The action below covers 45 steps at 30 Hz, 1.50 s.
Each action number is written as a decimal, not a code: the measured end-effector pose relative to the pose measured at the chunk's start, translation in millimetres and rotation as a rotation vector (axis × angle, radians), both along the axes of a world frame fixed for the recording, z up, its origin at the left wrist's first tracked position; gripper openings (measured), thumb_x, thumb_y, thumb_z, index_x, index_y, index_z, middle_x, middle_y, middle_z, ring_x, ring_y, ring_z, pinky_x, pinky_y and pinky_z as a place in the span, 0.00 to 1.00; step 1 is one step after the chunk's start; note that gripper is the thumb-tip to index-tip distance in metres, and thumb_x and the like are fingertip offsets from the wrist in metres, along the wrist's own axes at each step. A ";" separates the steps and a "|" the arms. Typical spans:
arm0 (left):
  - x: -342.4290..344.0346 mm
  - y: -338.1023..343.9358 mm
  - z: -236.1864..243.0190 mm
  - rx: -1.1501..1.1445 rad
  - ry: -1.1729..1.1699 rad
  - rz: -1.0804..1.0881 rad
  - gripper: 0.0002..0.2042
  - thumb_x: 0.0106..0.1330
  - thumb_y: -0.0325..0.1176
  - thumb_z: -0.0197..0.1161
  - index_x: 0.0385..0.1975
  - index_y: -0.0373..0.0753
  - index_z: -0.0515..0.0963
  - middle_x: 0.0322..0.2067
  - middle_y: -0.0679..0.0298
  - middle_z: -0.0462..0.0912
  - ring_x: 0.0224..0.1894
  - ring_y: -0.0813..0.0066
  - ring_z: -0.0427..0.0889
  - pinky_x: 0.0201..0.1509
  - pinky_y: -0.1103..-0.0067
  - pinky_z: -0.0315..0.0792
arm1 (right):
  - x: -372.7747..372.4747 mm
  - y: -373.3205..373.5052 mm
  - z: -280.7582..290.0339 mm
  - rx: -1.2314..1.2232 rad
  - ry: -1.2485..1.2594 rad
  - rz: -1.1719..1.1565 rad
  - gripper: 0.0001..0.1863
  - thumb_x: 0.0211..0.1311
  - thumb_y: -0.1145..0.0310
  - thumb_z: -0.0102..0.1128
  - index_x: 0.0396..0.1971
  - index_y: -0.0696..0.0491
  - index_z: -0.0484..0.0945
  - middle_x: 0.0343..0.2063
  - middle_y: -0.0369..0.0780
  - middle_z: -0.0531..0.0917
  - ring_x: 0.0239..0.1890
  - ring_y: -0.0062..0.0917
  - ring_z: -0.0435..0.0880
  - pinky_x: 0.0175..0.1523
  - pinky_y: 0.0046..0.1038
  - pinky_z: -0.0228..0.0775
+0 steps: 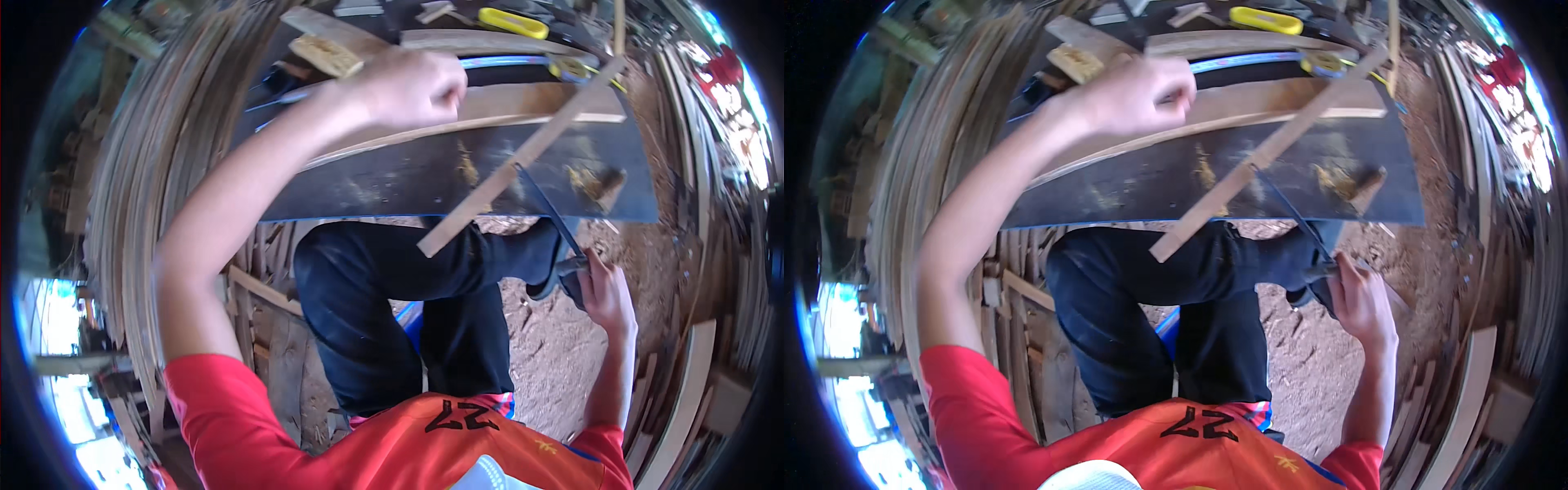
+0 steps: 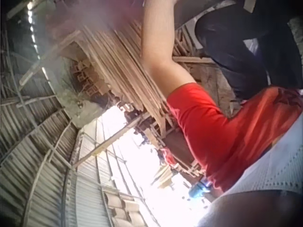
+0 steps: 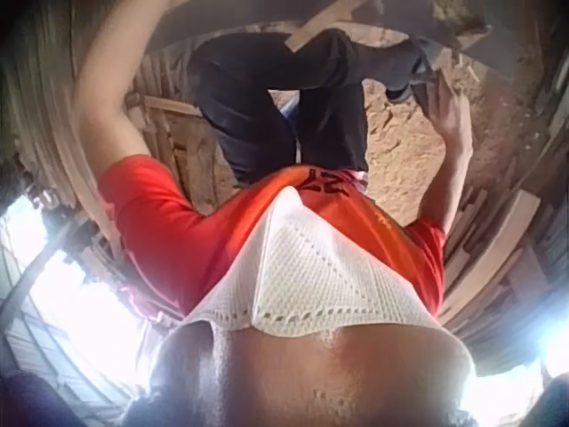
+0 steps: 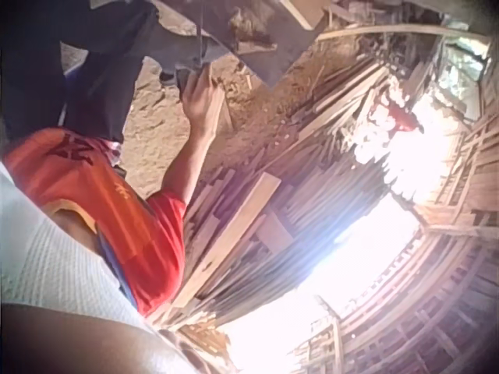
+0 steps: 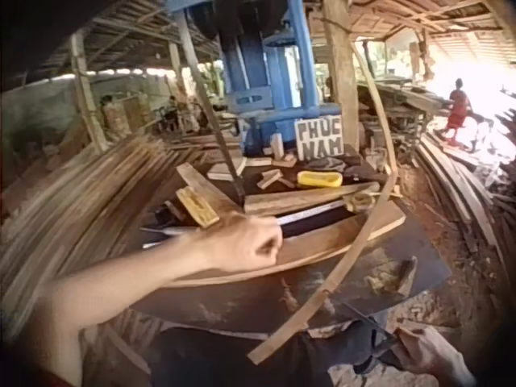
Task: The recorder measures a piece of wood with a tape measure and then uses a hand saw to cut it.
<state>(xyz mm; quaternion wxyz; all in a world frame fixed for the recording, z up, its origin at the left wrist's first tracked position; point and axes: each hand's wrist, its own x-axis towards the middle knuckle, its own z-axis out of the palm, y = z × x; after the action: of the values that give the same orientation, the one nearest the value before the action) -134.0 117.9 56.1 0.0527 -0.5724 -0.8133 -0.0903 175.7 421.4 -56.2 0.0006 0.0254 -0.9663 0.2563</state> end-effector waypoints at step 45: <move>144.1 -23.7 -88.7 0.486 -0.027 0.486 0.09 0.60 0.40 0.74 0.34 0.44 0.84 0.33 0.67 0.85 0.36 0.64 0.88 0.40 0.69 0.81 | 2.6 -127.3 31.5 0.155 0.206 -0.112 0.11 0.72 0.66 0.56 0.42 0.59 0.70 0.17 0.52 0.79 0.23 0.53 0.82 0.29 0.52 0.71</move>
<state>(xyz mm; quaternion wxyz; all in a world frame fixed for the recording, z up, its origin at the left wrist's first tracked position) 10.1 94.2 -32.5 0.1966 -0.3315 -0.8811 -0.2739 178.2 294.0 -24.7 0.1118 -0.0024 -0.9779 0.1765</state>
